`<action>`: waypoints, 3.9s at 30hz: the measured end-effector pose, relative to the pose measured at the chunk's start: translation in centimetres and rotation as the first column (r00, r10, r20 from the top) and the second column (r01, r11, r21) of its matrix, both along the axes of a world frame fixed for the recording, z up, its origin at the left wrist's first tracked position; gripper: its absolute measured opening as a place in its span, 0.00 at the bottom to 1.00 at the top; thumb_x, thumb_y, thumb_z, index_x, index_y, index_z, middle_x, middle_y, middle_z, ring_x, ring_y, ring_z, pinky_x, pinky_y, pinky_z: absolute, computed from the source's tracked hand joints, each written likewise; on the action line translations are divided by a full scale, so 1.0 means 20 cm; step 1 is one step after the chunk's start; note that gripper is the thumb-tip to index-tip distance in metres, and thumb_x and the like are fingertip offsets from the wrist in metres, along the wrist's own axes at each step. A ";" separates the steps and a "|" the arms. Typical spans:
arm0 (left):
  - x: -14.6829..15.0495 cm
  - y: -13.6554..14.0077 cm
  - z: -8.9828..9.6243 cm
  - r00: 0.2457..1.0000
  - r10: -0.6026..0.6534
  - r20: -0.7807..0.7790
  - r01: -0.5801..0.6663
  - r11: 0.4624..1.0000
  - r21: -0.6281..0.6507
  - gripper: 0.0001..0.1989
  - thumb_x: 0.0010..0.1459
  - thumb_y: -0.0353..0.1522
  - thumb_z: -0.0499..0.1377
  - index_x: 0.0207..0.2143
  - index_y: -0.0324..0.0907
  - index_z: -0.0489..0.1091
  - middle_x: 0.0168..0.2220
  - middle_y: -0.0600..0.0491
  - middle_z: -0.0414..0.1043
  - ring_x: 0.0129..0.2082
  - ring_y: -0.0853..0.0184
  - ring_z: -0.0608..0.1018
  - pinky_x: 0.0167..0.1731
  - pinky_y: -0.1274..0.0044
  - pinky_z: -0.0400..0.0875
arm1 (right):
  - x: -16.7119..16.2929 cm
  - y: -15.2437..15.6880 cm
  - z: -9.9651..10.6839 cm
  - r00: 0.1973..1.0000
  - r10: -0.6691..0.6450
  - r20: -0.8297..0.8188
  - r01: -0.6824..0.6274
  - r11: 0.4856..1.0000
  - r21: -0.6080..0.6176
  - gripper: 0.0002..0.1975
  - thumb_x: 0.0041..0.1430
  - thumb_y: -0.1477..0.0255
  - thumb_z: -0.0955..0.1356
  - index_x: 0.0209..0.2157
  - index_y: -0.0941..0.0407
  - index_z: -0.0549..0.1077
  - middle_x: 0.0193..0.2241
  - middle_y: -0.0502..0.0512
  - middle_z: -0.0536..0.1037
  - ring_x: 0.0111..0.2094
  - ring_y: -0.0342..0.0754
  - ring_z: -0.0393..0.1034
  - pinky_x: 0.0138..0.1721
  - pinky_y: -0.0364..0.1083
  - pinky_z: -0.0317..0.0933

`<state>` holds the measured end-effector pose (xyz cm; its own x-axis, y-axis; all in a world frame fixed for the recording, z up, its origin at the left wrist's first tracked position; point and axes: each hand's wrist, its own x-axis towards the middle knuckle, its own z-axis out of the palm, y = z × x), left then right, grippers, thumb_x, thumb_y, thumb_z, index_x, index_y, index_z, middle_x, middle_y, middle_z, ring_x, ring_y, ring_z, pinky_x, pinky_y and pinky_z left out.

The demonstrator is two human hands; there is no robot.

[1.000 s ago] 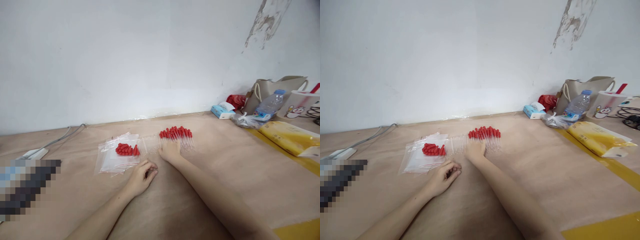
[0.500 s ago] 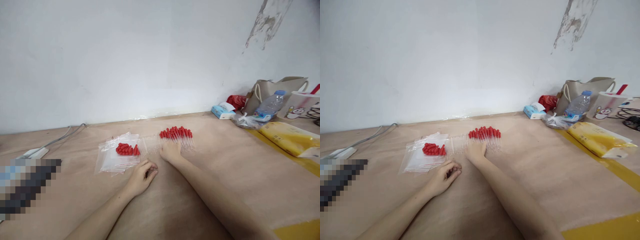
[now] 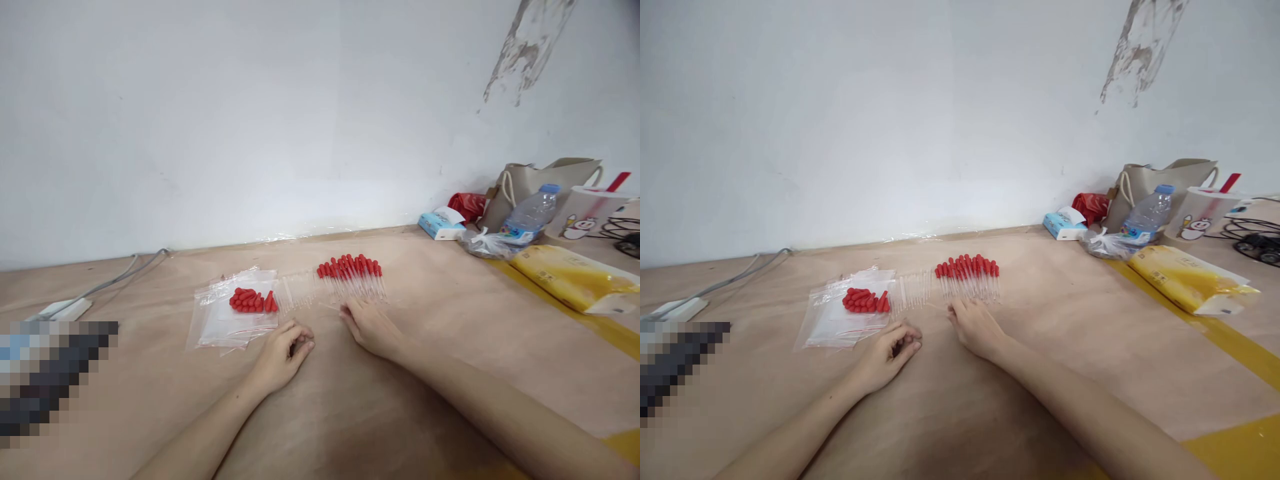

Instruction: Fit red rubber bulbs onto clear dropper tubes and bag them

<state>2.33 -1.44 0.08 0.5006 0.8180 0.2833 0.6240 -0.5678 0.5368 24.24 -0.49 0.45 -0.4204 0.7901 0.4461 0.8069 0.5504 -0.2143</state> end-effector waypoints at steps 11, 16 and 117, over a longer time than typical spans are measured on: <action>-0.12 0.17 0.15 0.855 0.499 -0.141 -0.358 0.766 0.534 0.11 0.55 0.36 0.51 0.28 0.40 0.69 0.33 0.48 0.66 0.35 0.61 0.67 0.37 0.70 0.61 | 0.12 -0.08 -0.10 0.986 0.067 -0.153 -0.053 0.994 0.094 0.11 0.58 0.76 0.59 0.43 0.57 0.63 0.35 0.56 0.72 0.34 0.48 0.66 0.35 0.48 0.60; -0.18 0.32 0.21 0.674 0.679 -0.291 -0.449 0.690 0.568 0.12 0.52 0.40 0.53 0.29 0.41 0.70 0.37 0.46 0.66 0.40 0.56 0.66 0.37 0.68 0.59 | 0.12 -0.08 -0.10 0.984 0.089 -0.156 -0.077 0.994 0.083 0.11 0.58 0.77 0.59 0.42 0.56 0.64 0.35 0.56 0.72 0.34 0.48 0.66 0.34 0.47 0.60; 0.05 -0.03 -0.03 0.992 0.024 0.122 -0.047 0.980 0.193 0.14 0.56 0.33 0.53 0.46 0.44 0.61 0.41 0.49 0.67 0.38 0.65 0.71 0.37 0.73 0.67 | 0.01 -0.17 0.01 0.994 0.110 -0.027 -0.112 0.992 -0.066 0.12 0.57 0.76 0.59 0.34 0.55 0.72 0.29 0.54 0.74 0.30 0.44 0.65 0.35 0.45 0.50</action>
